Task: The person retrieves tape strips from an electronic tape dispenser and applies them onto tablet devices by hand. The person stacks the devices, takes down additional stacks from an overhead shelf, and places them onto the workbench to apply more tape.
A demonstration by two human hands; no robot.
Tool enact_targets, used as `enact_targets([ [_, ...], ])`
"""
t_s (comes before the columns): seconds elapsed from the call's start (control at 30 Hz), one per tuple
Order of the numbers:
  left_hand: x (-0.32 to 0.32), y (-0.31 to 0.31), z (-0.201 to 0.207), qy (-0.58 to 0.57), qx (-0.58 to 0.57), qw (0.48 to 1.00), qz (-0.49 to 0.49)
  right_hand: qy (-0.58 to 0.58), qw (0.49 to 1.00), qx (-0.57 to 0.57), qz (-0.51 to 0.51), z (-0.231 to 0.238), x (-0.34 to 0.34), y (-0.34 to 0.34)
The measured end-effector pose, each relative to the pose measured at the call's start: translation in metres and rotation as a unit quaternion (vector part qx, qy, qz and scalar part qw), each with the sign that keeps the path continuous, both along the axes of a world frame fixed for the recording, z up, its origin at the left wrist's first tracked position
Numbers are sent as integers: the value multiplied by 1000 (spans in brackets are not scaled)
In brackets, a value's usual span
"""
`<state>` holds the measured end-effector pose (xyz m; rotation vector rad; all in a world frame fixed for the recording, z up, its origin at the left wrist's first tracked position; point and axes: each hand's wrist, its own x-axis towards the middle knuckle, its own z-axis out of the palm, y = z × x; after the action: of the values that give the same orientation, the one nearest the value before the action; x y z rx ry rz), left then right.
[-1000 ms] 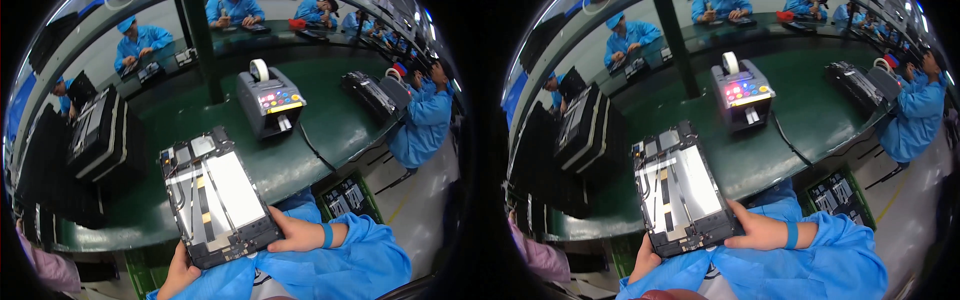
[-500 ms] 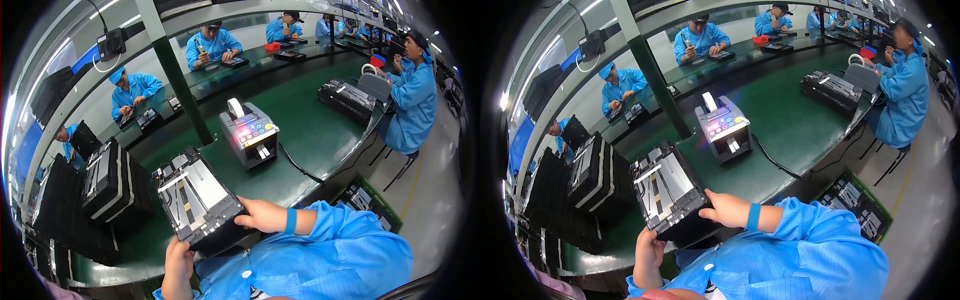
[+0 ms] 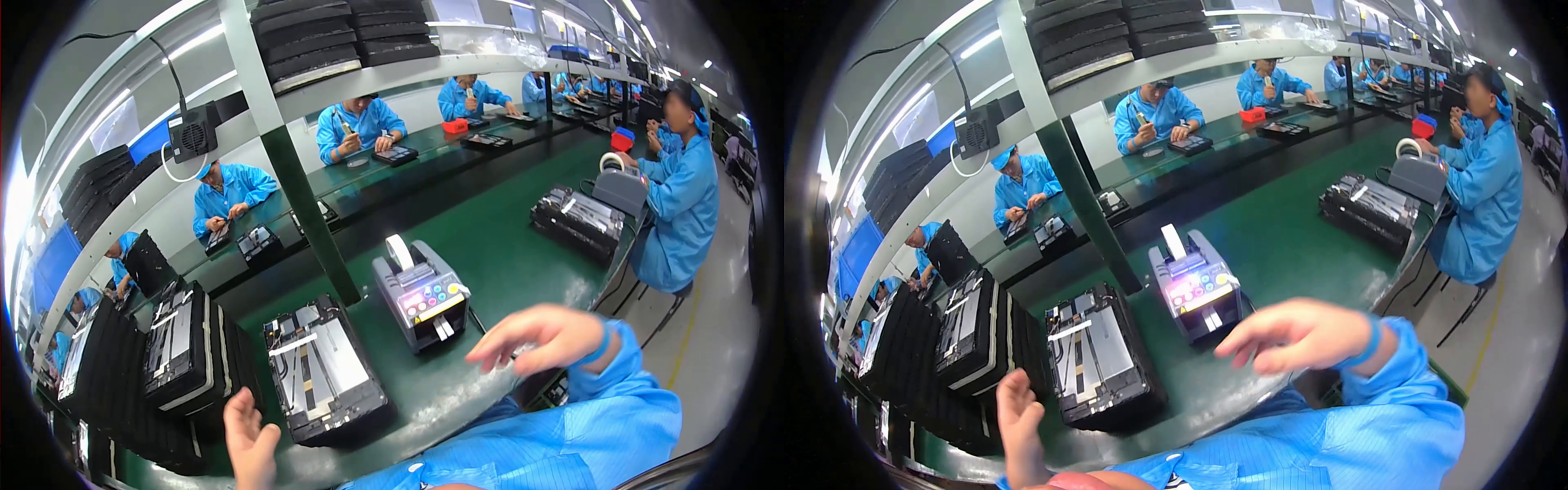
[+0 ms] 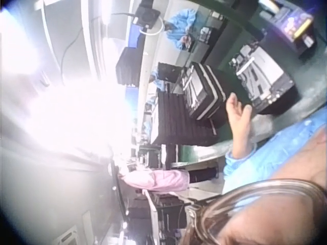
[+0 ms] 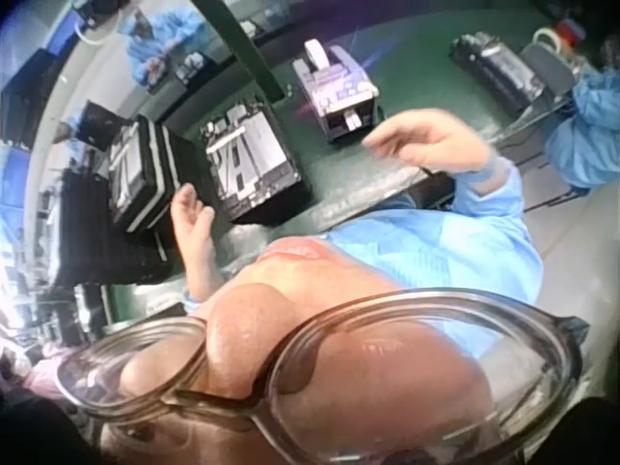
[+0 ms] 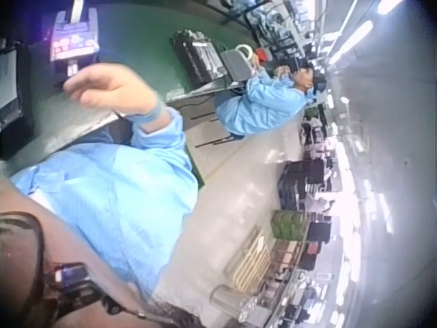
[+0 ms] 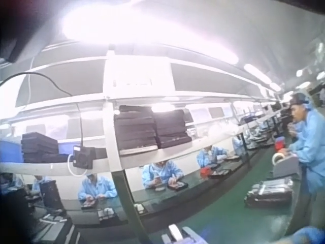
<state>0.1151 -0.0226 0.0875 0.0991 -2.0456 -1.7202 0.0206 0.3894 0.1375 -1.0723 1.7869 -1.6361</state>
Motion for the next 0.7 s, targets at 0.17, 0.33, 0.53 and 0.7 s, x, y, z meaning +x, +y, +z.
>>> enact_targets([
  [0.17,-86,37,104,164,-305,929,-134,169,976,-57,-126,96,-72,8],
  [0.33,-200,106,201,361,-580,730,-2,177,962,-70,-195,157,-198,-34],
  [0.53,-336,132,263,372,-725,538,214,109,955,-103,-255,180,-279,-95],
  [0.7,-380,137,273,377,-759,385,366,-7,949,-156,-274,190,-303,-111],
])
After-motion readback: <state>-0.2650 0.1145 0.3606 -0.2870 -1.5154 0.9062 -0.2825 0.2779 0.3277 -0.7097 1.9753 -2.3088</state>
